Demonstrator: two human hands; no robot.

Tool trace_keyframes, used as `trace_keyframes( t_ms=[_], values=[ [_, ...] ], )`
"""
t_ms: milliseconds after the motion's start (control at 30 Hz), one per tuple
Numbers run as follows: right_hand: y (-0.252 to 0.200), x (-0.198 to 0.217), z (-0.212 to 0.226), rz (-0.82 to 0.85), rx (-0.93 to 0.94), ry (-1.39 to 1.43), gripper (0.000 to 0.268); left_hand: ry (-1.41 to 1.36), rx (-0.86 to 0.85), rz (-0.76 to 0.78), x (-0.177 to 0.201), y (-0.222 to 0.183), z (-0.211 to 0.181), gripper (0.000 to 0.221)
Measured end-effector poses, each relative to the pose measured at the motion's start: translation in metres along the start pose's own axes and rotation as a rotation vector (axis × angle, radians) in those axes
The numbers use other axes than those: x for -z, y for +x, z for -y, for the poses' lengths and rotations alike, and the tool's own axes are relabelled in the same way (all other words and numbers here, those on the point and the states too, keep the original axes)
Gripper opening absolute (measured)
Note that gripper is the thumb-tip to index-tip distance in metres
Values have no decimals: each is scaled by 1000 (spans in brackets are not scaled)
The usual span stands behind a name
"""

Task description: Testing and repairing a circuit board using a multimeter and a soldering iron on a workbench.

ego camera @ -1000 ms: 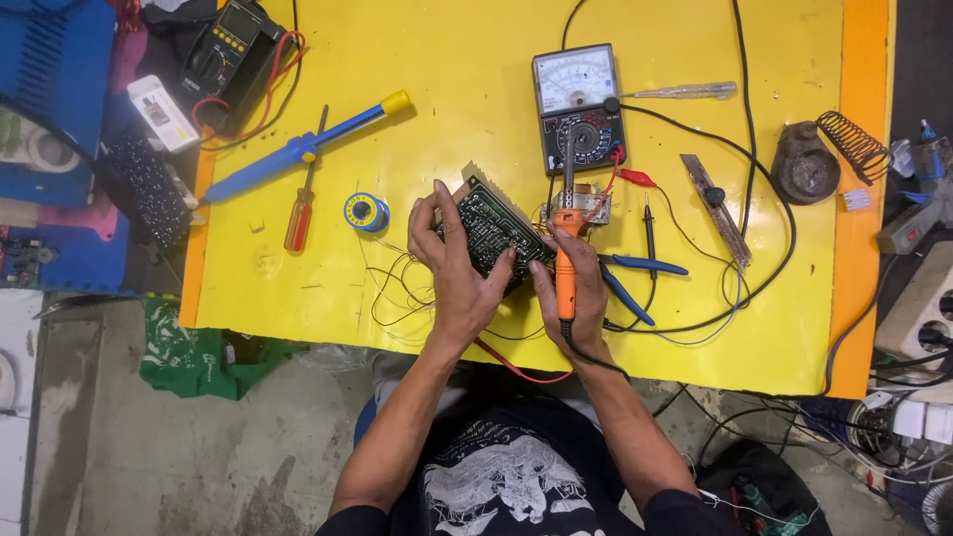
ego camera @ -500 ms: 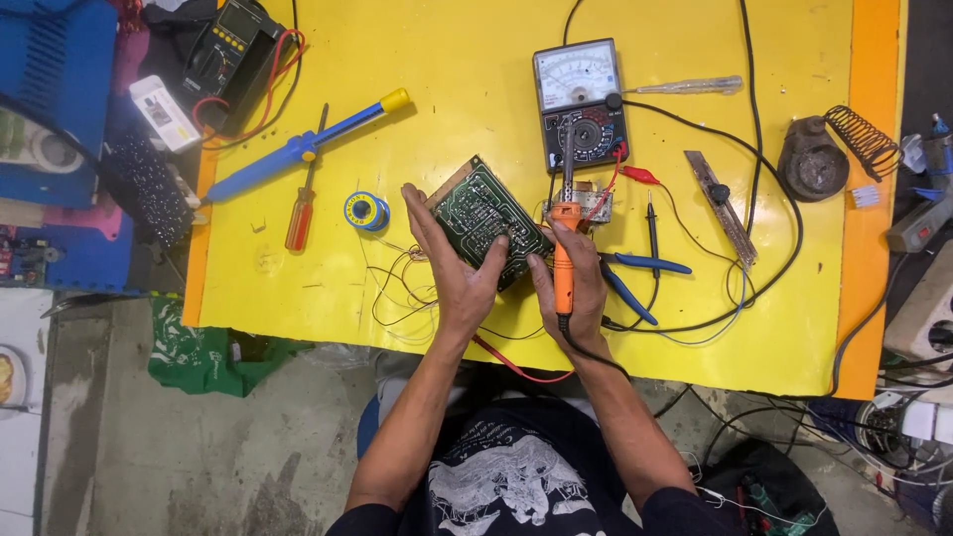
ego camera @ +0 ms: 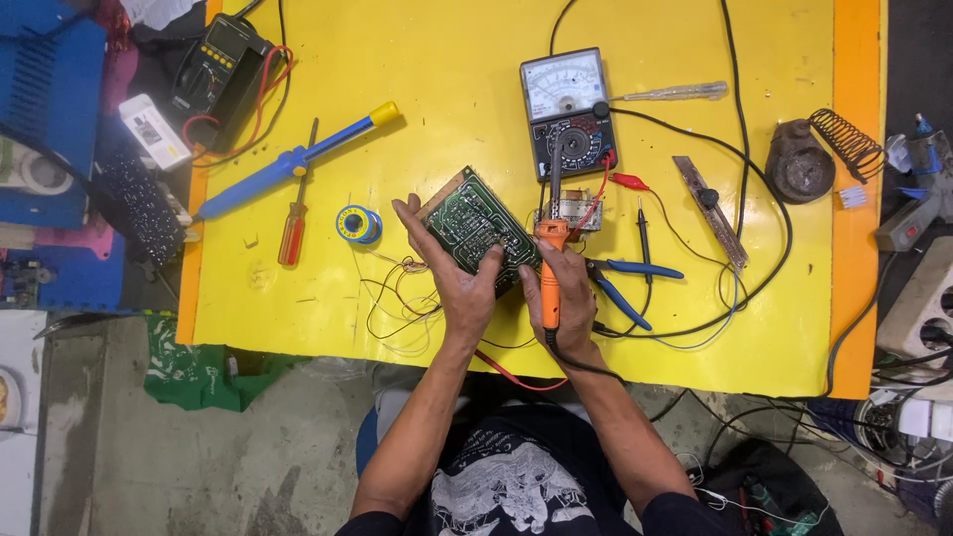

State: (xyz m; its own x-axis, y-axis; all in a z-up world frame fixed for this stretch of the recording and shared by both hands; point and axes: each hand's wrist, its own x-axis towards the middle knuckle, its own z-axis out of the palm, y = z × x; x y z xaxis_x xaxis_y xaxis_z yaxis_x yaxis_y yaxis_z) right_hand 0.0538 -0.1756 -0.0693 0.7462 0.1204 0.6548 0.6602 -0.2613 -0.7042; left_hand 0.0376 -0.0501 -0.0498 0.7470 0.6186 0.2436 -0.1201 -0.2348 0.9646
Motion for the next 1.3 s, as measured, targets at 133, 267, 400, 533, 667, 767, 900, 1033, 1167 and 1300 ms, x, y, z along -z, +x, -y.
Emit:
trace_keyframes(
  t_ms=[133,267,400,533,667,767,900,1033,1167,1300],
  values=[
    [-3,0,-5,-9,26,-20,50,-7,8,-7,-1,0,-3,125],
    [-8,-1,-11,-10,60,-44,48,-2,22,-1,-1,0,-8,128],
    [-15,-3,-18,-22,87,-57,47,-22,33,12,1,-1,-7,130],
    [-16,-2,-20,-20,97,-67,48,-22,24,12,0,-1,-5,131],
    [-11,-1,-13,-26,95,-65,48,-28,-12,13,1,-3,-4,129],
    [-10,-1,-12,-31,102,-79,48,-38,-32,24,1,-4,0,131],
    [-8,3,-9,-34,126,-92,49,-34,-63,-1,-3,-5,9,134],
    [0,7,1,-32,113,-65,48,-36,-85,-22,-4,-5,15,132],
    [-1,9,0,-33,108,-46,47,-38,-119,-42,-7,-6,19,125],
    [-2,9,-5,-46,104,-47,45,-12,-162,-26,-9,-7,25,118]
  ],
)
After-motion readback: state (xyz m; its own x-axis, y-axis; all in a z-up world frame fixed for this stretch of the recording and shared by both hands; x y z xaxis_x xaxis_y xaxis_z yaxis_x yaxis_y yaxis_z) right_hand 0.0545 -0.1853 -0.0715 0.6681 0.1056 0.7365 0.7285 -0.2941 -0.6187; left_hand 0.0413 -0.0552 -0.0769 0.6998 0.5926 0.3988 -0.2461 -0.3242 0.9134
